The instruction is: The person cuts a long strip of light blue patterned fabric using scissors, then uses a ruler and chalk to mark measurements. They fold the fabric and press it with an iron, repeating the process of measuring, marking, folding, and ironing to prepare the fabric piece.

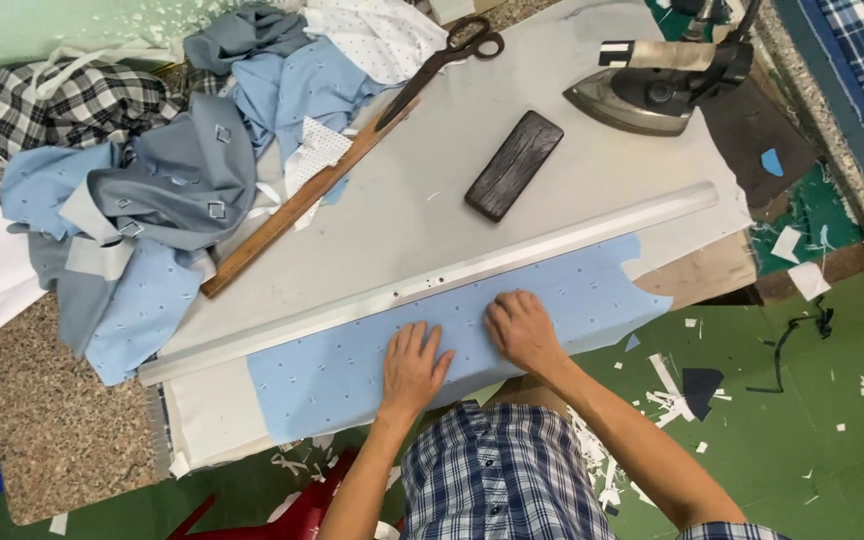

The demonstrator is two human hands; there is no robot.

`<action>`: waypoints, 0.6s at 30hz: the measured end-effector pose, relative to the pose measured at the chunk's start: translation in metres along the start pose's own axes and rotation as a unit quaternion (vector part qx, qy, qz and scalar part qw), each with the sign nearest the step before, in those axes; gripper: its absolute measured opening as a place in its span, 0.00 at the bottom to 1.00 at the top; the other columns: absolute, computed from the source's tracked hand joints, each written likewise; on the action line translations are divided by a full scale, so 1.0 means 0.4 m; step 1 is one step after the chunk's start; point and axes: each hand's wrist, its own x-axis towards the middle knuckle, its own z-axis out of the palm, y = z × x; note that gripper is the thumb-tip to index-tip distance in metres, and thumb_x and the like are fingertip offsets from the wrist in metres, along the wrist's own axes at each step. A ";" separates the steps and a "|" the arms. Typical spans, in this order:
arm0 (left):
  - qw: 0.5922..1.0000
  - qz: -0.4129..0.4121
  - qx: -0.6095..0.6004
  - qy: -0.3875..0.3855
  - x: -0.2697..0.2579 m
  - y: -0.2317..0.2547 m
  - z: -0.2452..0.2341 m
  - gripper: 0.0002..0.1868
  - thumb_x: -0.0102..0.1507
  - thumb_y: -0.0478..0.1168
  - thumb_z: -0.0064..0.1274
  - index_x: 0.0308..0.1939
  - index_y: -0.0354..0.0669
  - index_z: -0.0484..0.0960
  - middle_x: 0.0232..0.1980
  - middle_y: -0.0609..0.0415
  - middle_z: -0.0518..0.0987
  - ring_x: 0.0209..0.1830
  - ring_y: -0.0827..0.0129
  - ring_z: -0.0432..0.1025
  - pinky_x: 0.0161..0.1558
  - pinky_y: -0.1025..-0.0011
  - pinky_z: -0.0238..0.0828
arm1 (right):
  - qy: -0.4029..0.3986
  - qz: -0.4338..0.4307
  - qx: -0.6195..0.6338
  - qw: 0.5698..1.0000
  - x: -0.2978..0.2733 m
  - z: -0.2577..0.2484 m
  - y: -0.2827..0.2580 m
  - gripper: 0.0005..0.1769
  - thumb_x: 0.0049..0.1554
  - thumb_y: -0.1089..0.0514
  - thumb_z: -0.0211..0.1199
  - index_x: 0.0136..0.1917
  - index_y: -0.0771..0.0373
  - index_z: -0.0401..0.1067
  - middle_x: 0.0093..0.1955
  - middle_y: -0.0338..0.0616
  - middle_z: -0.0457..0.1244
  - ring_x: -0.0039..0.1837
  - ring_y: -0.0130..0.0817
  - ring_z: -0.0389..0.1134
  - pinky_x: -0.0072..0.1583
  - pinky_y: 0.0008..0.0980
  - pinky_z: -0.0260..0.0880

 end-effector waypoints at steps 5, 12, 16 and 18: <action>1.000 -0.012 0.019 0.011 0.116 0.126 0.075 0.25 0.69 0.56 0.48 0.63 0.44 0.76 0.56 0.45 0.73 0.60 0.54 0.67 0.59 0.54 0.65 | -0.028 -0.005 0.001 1.000 -0.022 -0.050 0.199 0.12 0.63 0.46 0.58 0.53 0.54 0.73 0.52 0.43 0.63 0.54 0.42 0.66 0.59 0.43 0.67; 0.998 0.001 0.057 0.041 0.245 0.308 0.197 0.24 0.68 0.55 0.51 0.62 0.47 0.75 0.55 0.47 0.72 0.60 0.55 0.67 0.62 0.57 0.64 | -0.100 -0.043 0.046 0.993 -0.081 -0.158 0.372 0.14 0.65 0.46 0.54 0.57 0.53 0.73 0.53 0.42 0.63 0.58 0.38 0.65 0.62 0.41 0.64; 0.996 -0.049 0.044 0.054 0.281 0.377 0.160 0.24 0.69 0.54 0.49 0.63 0.45 0.75 0.56 0.45 0.72 0.62 0.54 0.67 0.63 0.55 0.63 | -0.045 -0.018 0.000 0.999 -0.083 -0.155 0.454 0.16 0.63 0.48 0.57 0.59 0.56 0.72 0.53 0.45 0.62 0.57 0.42 0.65 0.61 0.43 0.65; 0.998 -0.034 0.027 0.039 0.282 0.403 0.168 0.24 0.69 0.54 0.51 0.63 0.46 0.75 0.56 0.46 0.72 0.62 0.55 0.66 0.63 0.54 0.64 | -0.051 -0.071 0.036 0.995 -0.092 -0.158 0.429 0.15 0.62 0.48 0.57 0.58 0.56 0.71 0.53 0.45 0.62 0.56 0.43 0.65 0.59 0.44 0.66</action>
